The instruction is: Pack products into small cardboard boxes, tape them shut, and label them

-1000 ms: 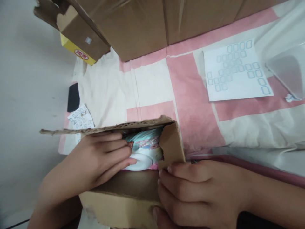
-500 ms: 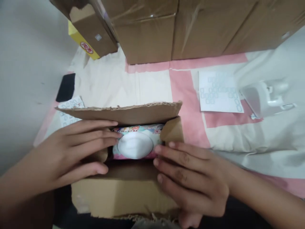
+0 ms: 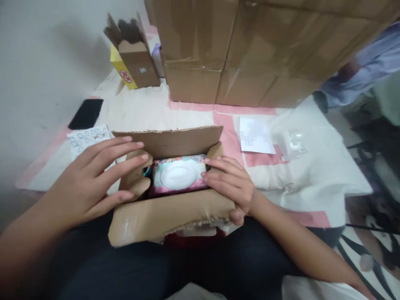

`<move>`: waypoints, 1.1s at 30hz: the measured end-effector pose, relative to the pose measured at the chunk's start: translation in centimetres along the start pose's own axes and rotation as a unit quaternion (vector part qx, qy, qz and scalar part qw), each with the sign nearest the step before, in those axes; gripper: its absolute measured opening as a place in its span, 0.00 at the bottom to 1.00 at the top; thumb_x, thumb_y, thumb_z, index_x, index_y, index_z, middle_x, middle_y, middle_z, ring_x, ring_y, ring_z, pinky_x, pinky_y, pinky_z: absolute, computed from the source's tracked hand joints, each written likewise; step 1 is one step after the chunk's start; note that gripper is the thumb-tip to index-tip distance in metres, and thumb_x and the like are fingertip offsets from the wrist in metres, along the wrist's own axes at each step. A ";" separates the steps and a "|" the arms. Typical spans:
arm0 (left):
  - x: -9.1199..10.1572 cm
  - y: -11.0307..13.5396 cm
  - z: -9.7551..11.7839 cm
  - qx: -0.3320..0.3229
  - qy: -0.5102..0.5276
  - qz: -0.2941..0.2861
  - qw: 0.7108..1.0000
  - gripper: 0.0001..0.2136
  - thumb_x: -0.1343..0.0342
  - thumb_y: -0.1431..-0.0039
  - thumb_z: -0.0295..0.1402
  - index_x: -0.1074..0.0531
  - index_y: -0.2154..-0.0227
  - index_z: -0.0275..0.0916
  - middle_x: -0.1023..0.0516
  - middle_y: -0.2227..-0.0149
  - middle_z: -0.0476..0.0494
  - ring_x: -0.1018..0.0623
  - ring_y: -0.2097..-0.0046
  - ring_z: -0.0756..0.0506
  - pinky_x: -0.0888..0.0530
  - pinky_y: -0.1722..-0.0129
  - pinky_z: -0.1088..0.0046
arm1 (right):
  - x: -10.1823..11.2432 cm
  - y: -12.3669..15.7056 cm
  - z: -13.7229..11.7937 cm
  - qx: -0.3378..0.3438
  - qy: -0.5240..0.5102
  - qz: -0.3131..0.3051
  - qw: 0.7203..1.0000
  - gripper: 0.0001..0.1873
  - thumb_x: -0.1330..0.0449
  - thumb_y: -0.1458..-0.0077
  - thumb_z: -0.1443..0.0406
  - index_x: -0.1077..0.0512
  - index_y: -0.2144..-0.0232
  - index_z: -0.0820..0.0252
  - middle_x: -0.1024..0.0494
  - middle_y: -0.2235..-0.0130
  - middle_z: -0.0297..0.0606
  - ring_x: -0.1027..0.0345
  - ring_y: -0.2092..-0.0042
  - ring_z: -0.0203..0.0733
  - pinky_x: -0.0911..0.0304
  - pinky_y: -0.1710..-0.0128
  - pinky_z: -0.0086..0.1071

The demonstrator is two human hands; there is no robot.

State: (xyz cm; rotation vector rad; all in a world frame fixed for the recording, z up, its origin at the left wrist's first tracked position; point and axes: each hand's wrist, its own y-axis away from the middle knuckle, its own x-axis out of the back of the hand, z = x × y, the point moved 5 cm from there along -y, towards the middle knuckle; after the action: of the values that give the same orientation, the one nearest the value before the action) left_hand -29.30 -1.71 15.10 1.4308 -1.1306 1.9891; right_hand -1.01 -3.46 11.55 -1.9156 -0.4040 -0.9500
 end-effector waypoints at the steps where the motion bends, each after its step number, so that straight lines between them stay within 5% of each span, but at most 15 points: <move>1: 0.0 0.2 -0.3 0.019 0.000 0.002 1.000 0.24 0.53 0.29 0.41 0.44 0.33 0.46 0.42 0.30 0.41 0.42 0.30 0.30 0.42 0.32 0.44 | -0.1 0.1 -0.1 0.013 -0.012 0.023 1.000 0.40 0.66 0.33 0.46 0.21 0.55 0.63 0.18 0.59 0.50 0.26 0.43 0.58 0.34 0.44 0.56; 5: -0.2 1.3 -1.6 0.046 -0.021 0.049 0.997 0.24 0.56 0.28 0.40 0.46 0.32 0.48 0.51 0.27 0.44 0.47 0.29 0.30 0.45 0.30 0.44 | -0.9 0.8 -0.1 0.036 -0.061 0.112 0.991 0.37 0.65 0.32 0.48 0.22 0.50 0.63 0.17 0.57 0.50 0.27 0.43 0.59 0.37 0.42 0.57; 11: 0.0 2.5 -2.5 0.040 -0.004 0.093 0.995 0.25 0.51 0.30 0.41 0.45 0.33 0.43 0.40 0.33 0.34 0.37 0.33 0.36 0.37 0.34 0.52 | -2.2 1.6 0.0 -0.049 -0.126 0.254 0.958 0.38 0.64 0.33 0.45 0.19 0.55 0.56 0.18 0.55 0.46 0.26 0.46 0.57 0.39 0.41 0.57; 17: -0.1 2.7 -1.2 0.036 0.154 0.078 0.984 0.25 0.63 0.27 0.50 0.39 0.36 0.43 0.26 0.47 0.40 0.27 0.44 0.40 0.33 0.41 0.60 | -2.3 1.5 -0.3 -0.082 -0.153 0.270 0.947 0.39 0.63 0.33 0.41 0.20 0.57 0.57 0.18 0.56 0.47 0.26 0.49 0.56 0.36 0.43 0.54; 24: -0.4 2.8 -2.1 0.013 0.180 0.057 0.982 0.35 0.69 0.33 0.61 0.41 0.34 0.45 0.28 0.45 0.39 0.28 0.45 0.37 0.33 0.44 0.58 | -3.0 2.3 0.9 -0.137 -0.204 0.361 0.900 0.32 0.54 0.37 0.37 0.27 0.50 0.51 0.24 0.53 0.45 0.30 0.48 0.53 0.34 0.43 0.51; 27: -0.8 2.6 -2.2 -0.007 0.147 0.041 0.988 0.36 0.66 0.35 0.63 0.43 0.33 0.45 0.27 0.44 0.38 0.28 0.45 0.36 0.33 0.45 0.58 | -3.2 2.5 1.5 -0.159 -0.174 0.361 0.902 0.25 0.46 0.37 0.43 0.29 0.50 0.50 0.26 0.52 0.44 0.31 0.46 0.52 0.34 0.42 0.50; 33: -2.0 1.3 -1.3 -0.015 0.042 0.038 0.998 0.20 0.50 0.31 0.39 0.35 0.38 0.51 0.26 0.44 0.44 0.27 0.46 0.39 0.31 0.47 0.60 | -2.7 1.9 1.3 -0.227 -0.198 0.312 0.901 0.14 0.44 0.33 0.57 0.29 0.48 0.51 0.30 0.41 0.44 0.37 0.37 0.48 0.41 0.35 0.47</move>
State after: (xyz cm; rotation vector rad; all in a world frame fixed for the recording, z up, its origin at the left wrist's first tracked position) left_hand -30.27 -1.18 12.64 1.2952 -1.1894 2.0538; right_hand -0.99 -3.07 8.04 -2.4478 0.2390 -0.2272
